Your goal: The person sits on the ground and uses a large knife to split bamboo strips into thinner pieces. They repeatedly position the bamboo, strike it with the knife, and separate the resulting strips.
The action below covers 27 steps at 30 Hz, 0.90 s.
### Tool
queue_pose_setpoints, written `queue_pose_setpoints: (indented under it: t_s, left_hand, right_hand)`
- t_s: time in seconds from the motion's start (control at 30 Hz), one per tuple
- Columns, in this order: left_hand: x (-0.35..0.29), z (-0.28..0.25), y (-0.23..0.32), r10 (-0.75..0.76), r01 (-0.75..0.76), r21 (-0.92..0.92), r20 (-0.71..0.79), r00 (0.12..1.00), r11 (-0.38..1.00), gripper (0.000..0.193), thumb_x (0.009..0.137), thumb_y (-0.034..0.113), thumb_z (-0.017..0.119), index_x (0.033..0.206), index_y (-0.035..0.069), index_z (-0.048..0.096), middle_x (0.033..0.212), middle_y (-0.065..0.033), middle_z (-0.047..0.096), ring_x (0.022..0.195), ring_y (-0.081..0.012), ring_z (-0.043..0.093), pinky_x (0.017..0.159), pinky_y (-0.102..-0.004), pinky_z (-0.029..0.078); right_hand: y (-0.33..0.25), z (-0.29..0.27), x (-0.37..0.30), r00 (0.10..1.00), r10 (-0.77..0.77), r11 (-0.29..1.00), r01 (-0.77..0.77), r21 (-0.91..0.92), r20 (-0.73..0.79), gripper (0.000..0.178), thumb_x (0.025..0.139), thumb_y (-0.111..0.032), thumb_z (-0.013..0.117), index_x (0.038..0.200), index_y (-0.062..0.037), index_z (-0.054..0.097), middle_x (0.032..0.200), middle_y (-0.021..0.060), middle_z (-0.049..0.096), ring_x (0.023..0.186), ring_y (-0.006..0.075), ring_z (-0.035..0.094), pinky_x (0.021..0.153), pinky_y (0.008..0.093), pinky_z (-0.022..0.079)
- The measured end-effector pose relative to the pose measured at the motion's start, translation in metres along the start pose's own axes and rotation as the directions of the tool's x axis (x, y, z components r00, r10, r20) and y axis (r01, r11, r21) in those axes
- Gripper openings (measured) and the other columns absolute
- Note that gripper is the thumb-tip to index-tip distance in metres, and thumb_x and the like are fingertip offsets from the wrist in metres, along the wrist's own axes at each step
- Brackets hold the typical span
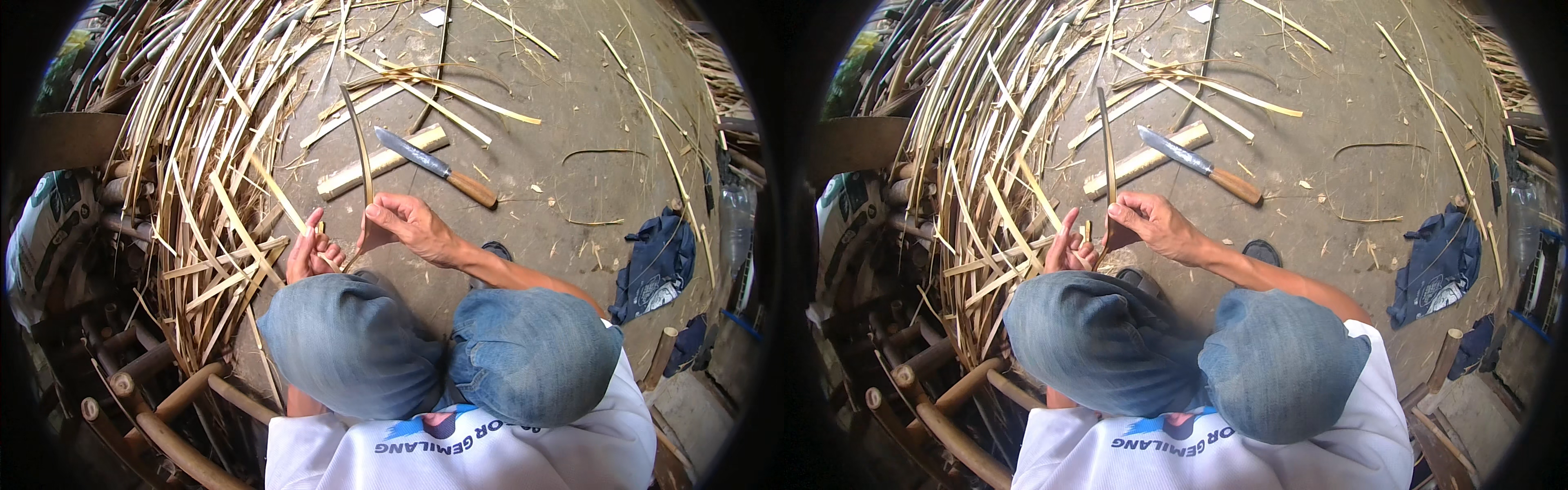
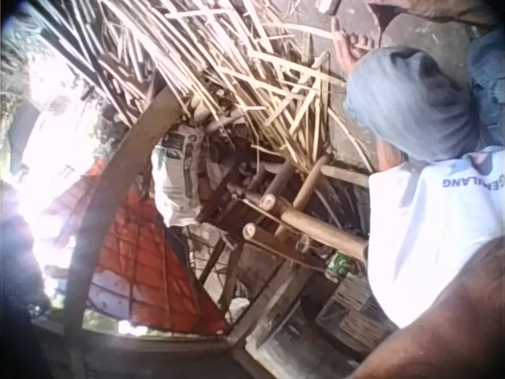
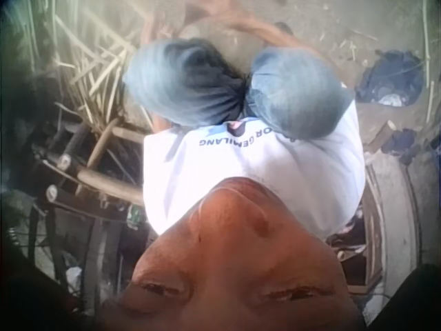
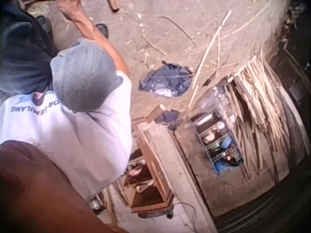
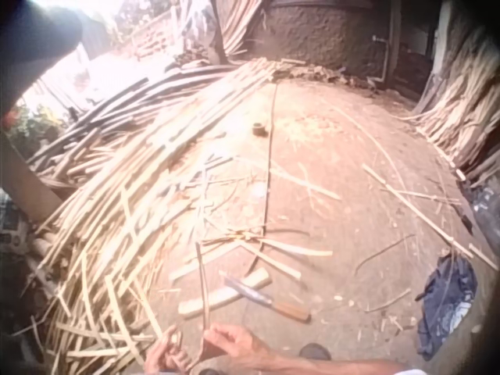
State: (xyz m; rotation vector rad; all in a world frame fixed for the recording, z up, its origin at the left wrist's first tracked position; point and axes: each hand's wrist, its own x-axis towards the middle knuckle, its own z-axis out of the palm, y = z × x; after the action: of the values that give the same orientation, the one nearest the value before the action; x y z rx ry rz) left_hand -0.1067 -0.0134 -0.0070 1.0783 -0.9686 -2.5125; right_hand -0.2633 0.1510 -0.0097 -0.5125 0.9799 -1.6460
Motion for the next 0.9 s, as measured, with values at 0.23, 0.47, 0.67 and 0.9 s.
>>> queue_pose_setpoints:
  t_s: [0.23,0.47,0.67,0.9]
  left_hand:
    - [-0.005,0.011,-0.003,-0.218,0.225,0.084,-0.089,0.972,0.971,0.046,0.104,0.017,0.050,0.145,-0.002,0.041,0.074,-0.0021,0.051,0.065,-0.0114,0.048,0.065,-0.0302,0.045]
    - [0.008,-0.058,-0.022,-0.161,0.162,0.063,-0.030,0.987,0.985,0.048,0.107,0.023,0.044,0.153,0.010,0.034,0.062,0.0048,0.037,0.055,-0.0078,0.040,0.067,-0.0317,0.048]
    - [0.009,-0.067,-0.044,-0.092,0.090,-0.026,-0.060,0.994,0.996,0.045,0.107,0.025,0.046,0.150,0.012,0.038,0.062,0.0041,0.038,0.051,-0.0057,0.038,0.057,-0.0264,0.043]
    - [-0.040,-0.095,-0.049,0.067,-0.029,0.129,-0.304,0.950,0.991,0.044,0.107,0.025,0.046,0.149,0.013,0.039,0.061,0.0035,0.039,0.050,-0.0056,0.038,0.053,-0.0256,0.041]
  right_hand:
    - [0.002,0.016,0.003,0.999,0.019,0.979,-0.010,0.204,-0.043,0.034,0.106,-0.031,0.049,0.107,0.0018,0.059,0.106,0.0135,0.070,0.095,0.0178,0.070,0.091,0.0321,0.057]
    - [-0.003,0.000,-0.007,0.998,0.031,0.999,-0.028,0.044,-0.048,0.036,0.105,-0.033,0.051,0.107,0.0016,0.059,0.092,0.0144,0.073,0.089,0.0185,0.071,0.084,0.0296,0.056]
    - [-0.002,-0.011,-0.005,0.997,0.025,0.997,-0.020,0.072,-0.075,0.030,0.104,-0.032,0.054,0.104,-0.0020,0.058,0.088,0.0113,0.072,0.086,0.0213,0.073,0.082,0.0385,0.061]
    - [-0.051,-0.085,-0.029,0.700,-0.379,0.898,0.437,-0.057,-0.605,0.023,0.101,-0.028,0.058,0.108,-0.0061,0.058,0.088,0.0112,0.068,0.076,0.0198,0.070,0.070,0.0366,0.062]
